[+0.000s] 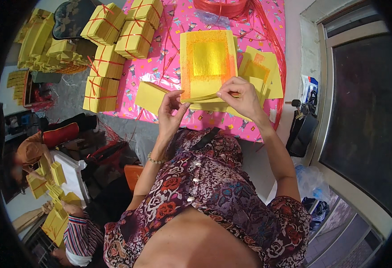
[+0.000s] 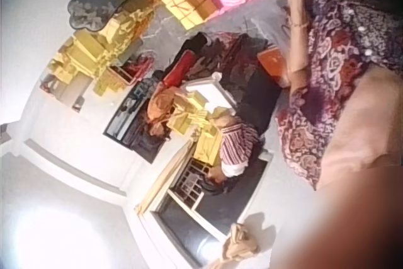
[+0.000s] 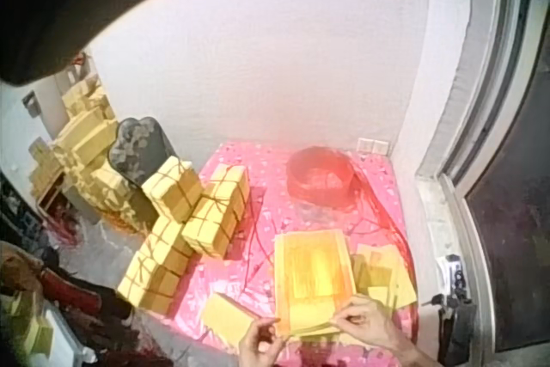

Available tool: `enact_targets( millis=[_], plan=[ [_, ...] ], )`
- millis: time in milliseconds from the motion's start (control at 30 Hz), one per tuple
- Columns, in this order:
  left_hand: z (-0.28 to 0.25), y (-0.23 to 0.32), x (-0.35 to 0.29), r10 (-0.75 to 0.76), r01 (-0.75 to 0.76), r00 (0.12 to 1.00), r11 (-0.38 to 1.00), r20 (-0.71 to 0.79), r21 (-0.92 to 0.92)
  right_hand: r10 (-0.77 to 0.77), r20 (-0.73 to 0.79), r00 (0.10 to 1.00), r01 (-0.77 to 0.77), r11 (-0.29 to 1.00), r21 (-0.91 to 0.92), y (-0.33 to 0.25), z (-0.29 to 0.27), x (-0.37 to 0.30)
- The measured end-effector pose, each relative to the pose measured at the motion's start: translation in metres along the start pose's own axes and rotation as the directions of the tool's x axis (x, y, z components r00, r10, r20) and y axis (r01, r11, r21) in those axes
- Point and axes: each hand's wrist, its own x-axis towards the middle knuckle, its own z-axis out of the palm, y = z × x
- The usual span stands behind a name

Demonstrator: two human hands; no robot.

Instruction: Stacking and counting sheets of yellow joss paper.

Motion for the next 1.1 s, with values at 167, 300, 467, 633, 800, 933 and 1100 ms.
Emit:
enact_targets(
  millis=[167,300,467,633,800,933,1100],
  plan=[
    [0.001,-0.0038,-0.0019,-0.017,0.016,1.0,0.999,-0.006,-0.036,0.007,0.008,1.0,-0.007,1.0,-0.006,-0.0003,-0.0003,0.0012],
    [0.0014,-0.0044,-0.0018,-0.008,0.008,1.0,0.999,0.001,-0.034,-0.008,0.006,1.0,0.008,0.999,-0.035,0.0012,-0.0009,0.001],
    [0.0001,-0.0028,-0.0028,-0.002,0.002,1.0,1.0,0.025,0.0,0.03,0.002,1.0,-0.03,1.0,0.01,0.0016,0.0006,0.0004],
    [0.0003,-0.0004,-0.0025,-0.012,0.011,0.999,1.0,0.03,0.006,0.037,0.001,0.999,-0.037,0.999,0.002,0.002,0.0003,0.0009],
    [0.0008,-0.0026,-0.0019,-0.009,0.01,1.0,1.0,0.029,-0.01,0.023,0.031,0.999,-0.023,1.0,-0.006,0.002,-0.0014,0.001],
    [0.0011,-0.0041,-0.002,-0.004,0.005,0.999,1.0,0.033,-0.028,0.031,0.001,1.0,-0.031,0.999,0.017,0.0011,0.0007,0.0011],
    [0.0022,-0.0039,-0.0023,0.01,-0.01,0.999,1.0,0.031,-0.022,0.015,-0.003,1.0,-0.015,1.0,0.002,0.0023,0.0007,0.0011]
  ],
)
